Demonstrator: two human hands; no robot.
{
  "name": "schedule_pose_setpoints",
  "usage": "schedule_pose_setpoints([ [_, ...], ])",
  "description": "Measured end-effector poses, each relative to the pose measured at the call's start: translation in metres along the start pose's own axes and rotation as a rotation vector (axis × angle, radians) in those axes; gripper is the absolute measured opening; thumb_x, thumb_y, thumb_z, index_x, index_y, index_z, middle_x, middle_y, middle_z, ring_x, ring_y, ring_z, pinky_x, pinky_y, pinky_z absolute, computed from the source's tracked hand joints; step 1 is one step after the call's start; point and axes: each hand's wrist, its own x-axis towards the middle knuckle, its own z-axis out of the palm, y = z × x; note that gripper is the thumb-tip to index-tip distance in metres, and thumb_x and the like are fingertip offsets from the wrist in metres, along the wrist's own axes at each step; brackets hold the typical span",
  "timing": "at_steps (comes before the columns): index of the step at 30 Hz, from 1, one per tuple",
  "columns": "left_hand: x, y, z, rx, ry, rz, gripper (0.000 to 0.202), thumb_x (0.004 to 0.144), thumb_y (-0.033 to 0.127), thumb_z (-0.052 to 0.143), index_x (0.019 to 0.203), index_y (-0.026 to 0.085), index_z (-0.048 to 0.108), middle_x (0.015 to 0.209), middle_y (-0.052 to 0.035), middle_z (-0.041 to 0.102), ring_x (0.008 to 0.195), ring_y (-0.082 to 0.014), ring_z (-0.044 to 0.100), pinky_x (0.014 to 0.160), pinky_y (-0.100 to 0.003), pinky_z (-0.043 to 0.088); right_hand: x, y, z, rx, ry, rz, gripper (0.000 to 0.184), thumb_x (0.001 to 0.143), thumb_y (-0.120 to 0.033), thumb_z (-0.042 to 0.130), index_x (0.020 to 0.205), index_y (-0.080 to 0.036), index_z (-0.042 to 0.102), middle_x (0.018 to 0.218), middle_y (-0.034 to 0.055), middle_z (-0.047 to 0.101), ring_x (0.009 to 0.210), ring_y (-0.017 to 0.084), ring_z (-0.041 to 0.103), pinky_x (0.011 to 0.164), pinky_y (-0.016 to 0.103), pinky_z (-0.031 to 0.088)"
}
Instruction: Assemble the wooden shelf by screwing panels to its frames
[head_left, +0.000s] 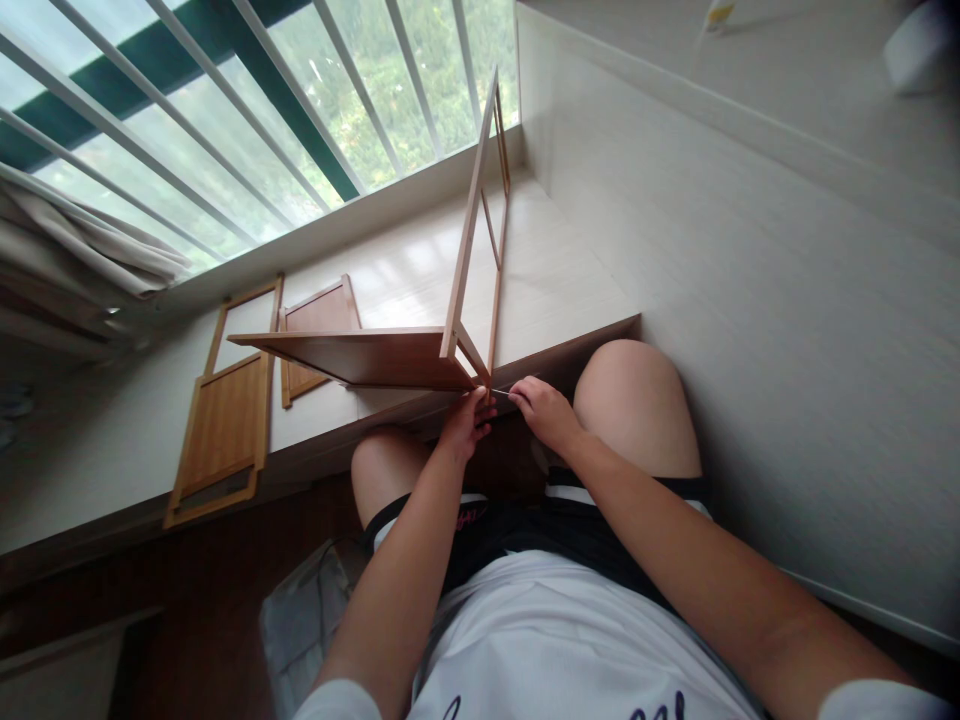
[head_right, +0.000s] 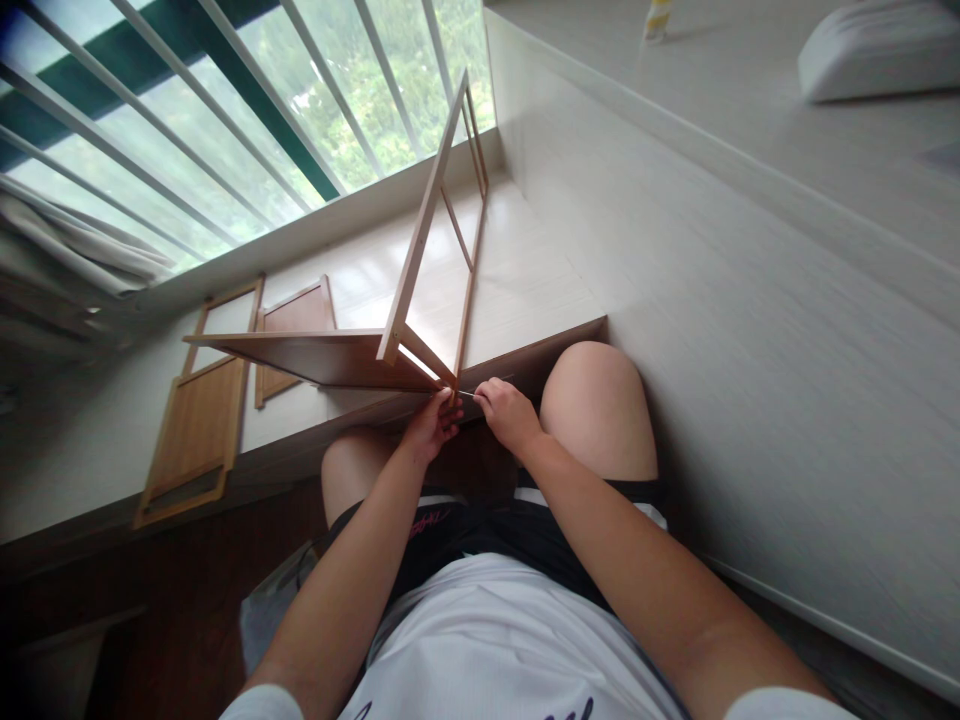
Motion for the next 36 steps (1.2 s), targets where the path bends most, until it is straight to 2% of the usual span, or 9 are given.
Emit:
schedule_pose_setpoints([
  [9, -0.0024, 0.0020, 0.0021, -0.005, 0.019, -0.018, 0.039, 0.067, 0.048, 0.074, 0.096, 0.022, 0.064, 0.096, -0.0037, 0.070, 0.068, -0.0113, 0.064, 0.049, -0.019, 0.039, 0.0023, 0.0012, 0.0025, 0.075, 0.004, 0.049, 0.021, 0.095, -0.029, 0.045, 0.086, -0.021, 0.063, 0.090, 0.0054, 0.065, 0.083, 0.017, 0.058, 0.074, 0.027, 0.038],
  [15, -0.0023, 0.0014, 0.0016, 0.003, 0.004, -0.009, 0.039, 0.067, 0.050, 0.073, 0.093, 0.022, 0.064, 0.095, -0.0029, 0.069, 0.067, -0.0105, 0.063, 0.049, -0.019, 0.040, 0.0019, -0.0020, 0.0020, 0.266, -0.087, 0.161, 0.030, 0.096, -0.034, 0.040, 0.077, -0.021, 0.059, 0.058, -0.0016, 0.058, 0.058, 0.014, 0.054, 0.061, 0.025, 0.035],
  [18, -0.0023, 0.0016, 0.0020, 0.000, 0.009, -0.012, 0.039, 0.067, 0.049, 0.074, 0.093, 0.022, 0.064, 0.094, -0.0023, 0.069, 0.066, -0.0101, 0.063, 0.049, -0.019, 0.039, 0.0022, -0.0037, 0.0022, 0.339, -0.087, 0.188, 0.030, 0.095, -0.034, 0.040, 0.074, -0.020, 0.058, 0.053, -0.0032, 0.057, 0.054, 0.013, 0.053, 0.059, 0.024, 0.034],
  [24, -0.0018, 0.0016, 0.0025, -0.003, 0.021, -0.013, 0.037, 0.068, 0.048, 0.073, 0.094, 0.023, 0.064, 0.094, -0.0025, 0.070, 0.065, -0.0105, 0.063, 0.049, -0.019, 0.039, 0.0028, -0.0021, 0.0009, 0.333, -0.037, 0.210, 0.030, 0.093, -0.035, 0.042, 0.074, -0.020, 0.060, 0.059, -0.0016, 0.061, 0.059, 0.013, 0.056, 0.063, 0.025, 0.037],
  [30, -0.0016, 0.0013, 0.0016, -0.007, 0.016, -0.006, 0.039, 0.066, 0.048, 0.075, 0.094, 0.023, 0.064, 0.092, -0.0023, 0.070, 0.066, -0.0105, 0.064, 0.050, -0.020, 0.040, 0.0013, -0.0009, -0.0004, 0.199, 0.012, 0.115, 0.017, 0.089, -0.030, 0.052, 0.080, -0.020, 0.063, 0.080, 0.0038, 0.067, 0.076, 0.017, 0.058, 0.072, 0.027, 0.040],
  [36, -0.0026, 0.0021, 0.0023, -0.009, 0.018, -0.013, 0.040, 0.066, 0.048, 0.075, 0.094, 0.022, 0.065, 0.091, -0.0023, 0.070, 0.066, -0.0107, 0.064, 0.050, -0.020, 0.040, 0.0021, 0.0001, -0.0020, 0.107, 0.011, 0.053, 0.014, 0.090, -0.027, 0.052, 0.082, -0.020, 0.063, 0.085, 0.0045, 0.065, 0.079, 0.017, 0.057, 0.074, 0.028, 0.039],
])
